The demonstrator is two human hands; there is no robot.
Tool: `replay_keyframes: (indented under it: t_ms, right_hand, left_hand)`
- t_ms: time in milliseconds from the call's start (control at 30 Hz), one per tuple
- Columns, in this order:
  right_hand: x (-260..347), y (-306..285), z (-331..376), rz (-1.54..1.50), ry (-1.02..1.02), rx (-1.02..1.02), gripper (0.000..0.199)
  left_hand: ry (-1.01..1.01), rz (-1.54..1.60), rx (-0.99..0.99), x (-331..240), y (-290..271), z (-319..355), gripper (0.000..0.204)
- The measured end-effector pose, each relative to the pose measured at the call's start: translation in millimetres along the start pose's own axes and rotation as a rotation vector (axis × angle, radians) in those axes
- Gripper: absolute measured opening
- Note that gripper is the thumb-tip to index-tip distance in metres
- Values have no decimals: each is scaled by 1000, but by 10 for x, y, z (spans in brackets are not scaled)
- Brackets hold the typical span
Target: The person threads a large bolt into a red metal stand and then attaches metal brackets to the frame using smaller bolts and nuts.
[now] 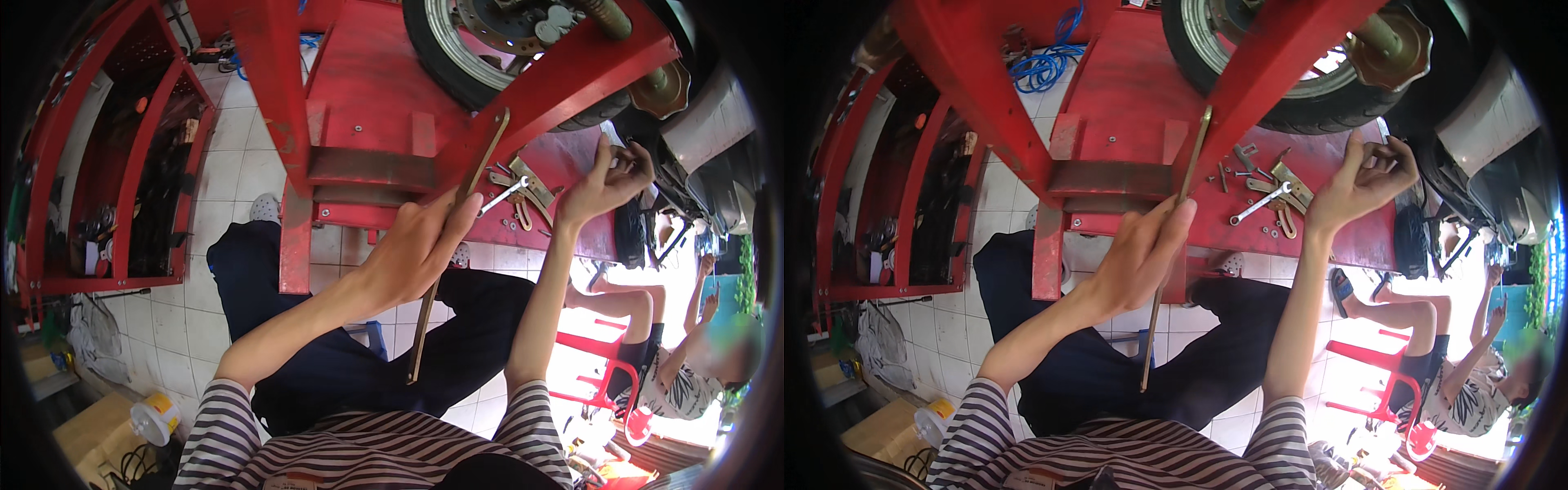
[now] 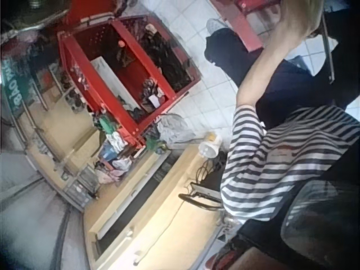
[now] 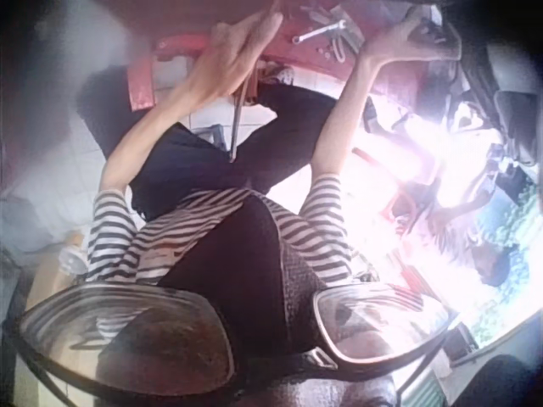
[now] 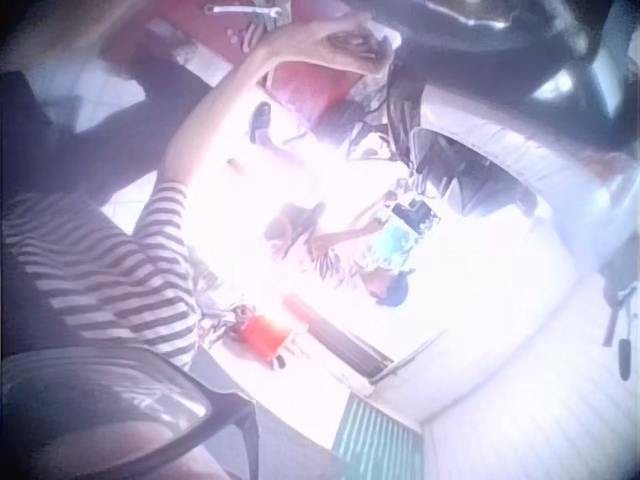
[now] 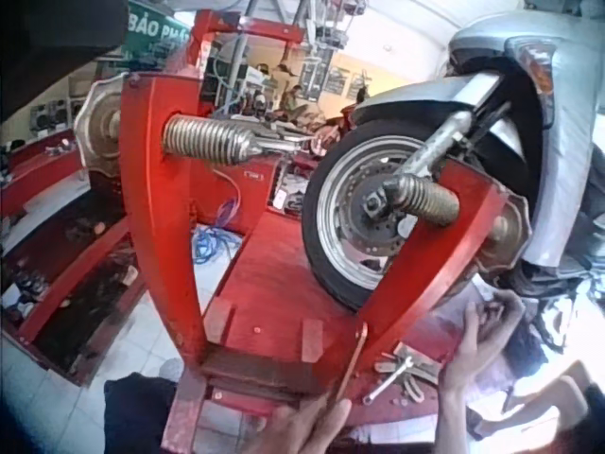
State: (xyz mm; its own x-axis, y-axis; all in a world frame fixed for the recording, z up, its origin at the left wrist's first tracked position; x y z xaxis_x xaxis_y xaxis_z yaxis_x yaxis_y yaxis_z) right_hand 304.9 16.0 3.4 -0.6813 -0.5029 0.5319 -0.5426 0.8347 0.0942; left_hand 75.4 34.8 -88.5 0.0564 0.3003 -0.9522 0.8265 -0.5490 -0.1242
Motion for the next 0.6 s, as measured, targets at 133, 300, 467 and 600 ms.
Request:
replay_keyframes:
  t_ms: [133, 300, 467, 600]
  right_hand:
    - [-482, -177, 282, 208, 118, 116, 30]
    - [-551, -206, 292, 256, 100, 183, 27]
    - [-272, -6, 426, 206, 106, 230, 25]
    - [-323, 123, 461, -99, 153, 155, 26]
  left_hand:
    - [-41, 171, -106, 70, -31, -4, 34]
    - [-115, 350, -71, 185, 70, -57, 37]
    - [-247, 788, 23, 198, 197, -33, 39]
    - [-242, 817, 66, 134, 211, -70, 38]
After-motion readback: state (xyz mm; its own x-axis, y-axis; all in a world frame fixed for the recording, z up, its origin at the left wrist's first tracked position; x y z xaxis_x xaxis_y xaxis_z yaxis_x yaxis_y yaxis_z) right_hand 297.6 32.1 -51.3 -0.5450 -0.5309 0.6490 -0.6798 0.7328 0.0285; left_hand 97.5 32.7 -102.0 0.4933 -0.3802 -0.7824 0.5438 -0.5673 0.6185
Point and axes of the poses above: each hand's wrist, its own z-axis away from the middle knuckle, its own y-axis out of the palm, x = y × z, the point moved 9 cm from there along -z, towards the middle knuckle
